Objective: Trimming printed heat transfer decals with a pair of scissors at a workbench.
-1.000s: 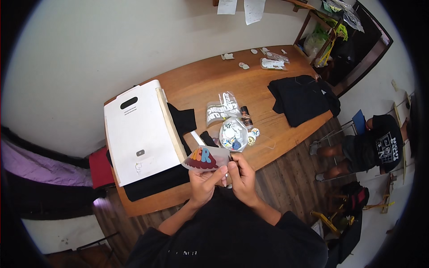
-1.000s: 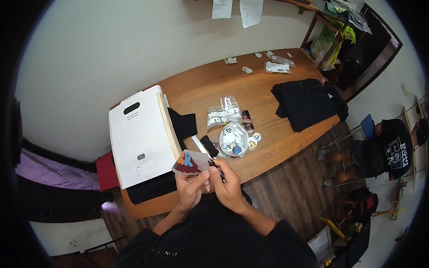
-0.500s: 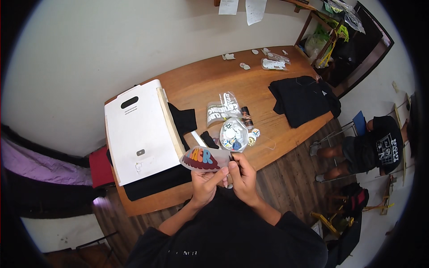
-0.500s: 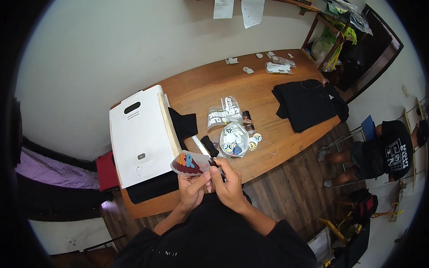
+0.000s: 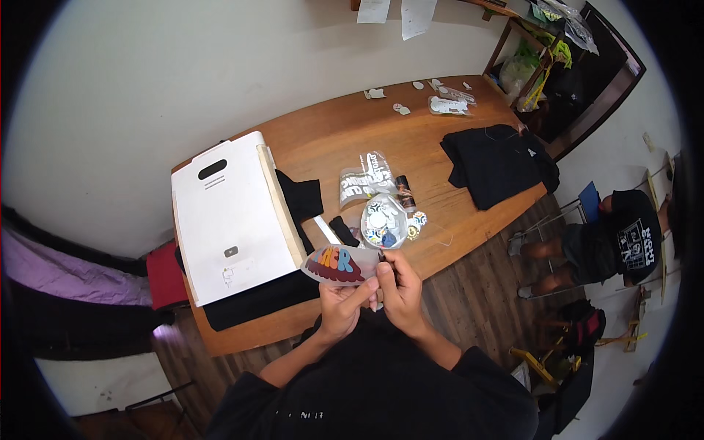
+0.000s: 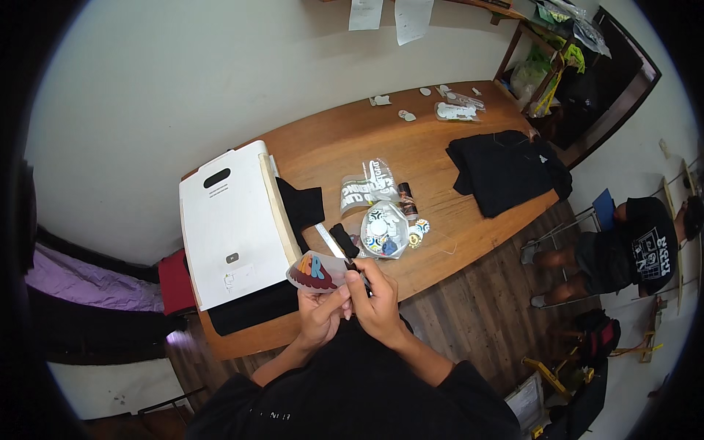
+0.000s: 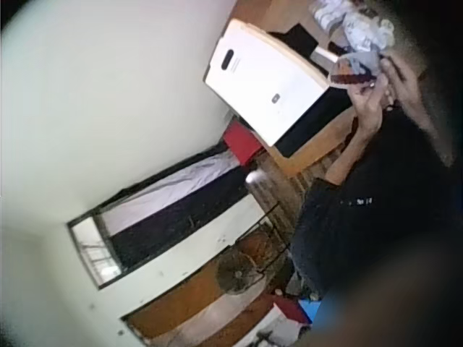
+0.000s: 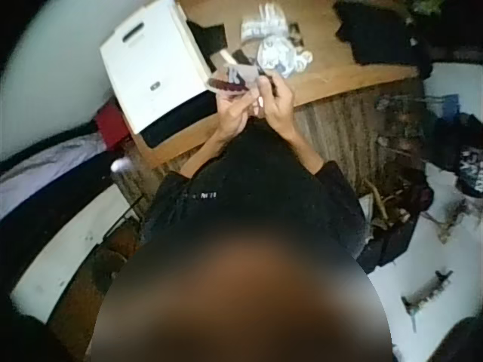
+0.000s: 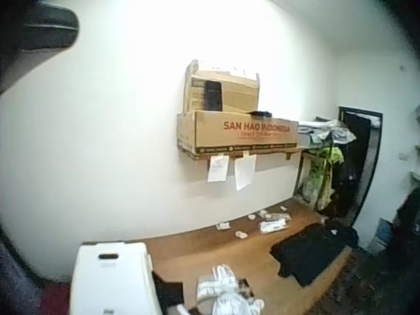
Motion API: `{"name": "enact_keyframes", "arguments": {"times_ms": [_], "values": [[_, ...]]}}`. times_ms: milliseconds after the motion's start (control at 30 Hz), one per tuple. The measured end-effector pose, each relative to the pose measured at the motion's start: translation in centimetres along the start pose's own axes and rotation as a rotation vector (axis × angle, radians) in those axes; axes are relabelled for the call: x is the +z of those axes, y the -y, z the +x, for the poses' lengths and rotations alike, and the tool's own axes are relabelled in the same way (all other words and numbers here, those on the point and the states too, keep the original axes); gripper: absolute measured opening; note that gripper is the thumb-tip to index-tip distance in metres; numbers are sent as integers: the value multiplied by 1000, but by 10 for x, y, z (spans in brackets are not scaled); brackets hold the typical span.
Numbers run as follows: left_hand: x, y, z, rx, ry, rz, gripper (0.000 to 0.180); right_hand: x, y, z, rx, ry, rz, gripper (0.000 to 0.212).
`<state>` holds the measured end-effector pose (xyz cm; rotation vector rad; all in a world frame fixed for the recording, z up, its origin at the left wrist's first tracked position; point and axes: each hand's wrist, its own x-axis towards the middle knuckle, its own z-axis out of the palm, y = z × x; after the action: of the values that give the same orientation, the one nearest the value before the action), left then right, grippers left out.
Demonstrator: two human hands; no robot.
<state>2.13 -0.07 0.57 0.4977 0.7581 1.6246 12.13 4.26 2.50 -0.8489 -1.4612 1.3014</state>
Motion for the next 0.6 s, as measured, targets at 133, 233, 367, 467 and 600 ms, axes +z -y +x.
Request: {"name": "enact_keyframes", "arguments": {"times_ms": [133,233,367,467,600], "values": [[-2,3,-1,-9,13,-5,17,-1,-3,1,-13,-14,-16,14],[-4,4,0,-18,10,-8,17,-1,2,3,-24,-14,-33,14],[-7,6,1,-6,10,6,18,-2,3,5,-31,-4,-85,15],[-9,8,-1,-15,44,31,19,-6,-4,8,7,-21,-51,15],[-18,8,3,-5,16,20,18,-12,-32,30,52,-91,3,14]]}}
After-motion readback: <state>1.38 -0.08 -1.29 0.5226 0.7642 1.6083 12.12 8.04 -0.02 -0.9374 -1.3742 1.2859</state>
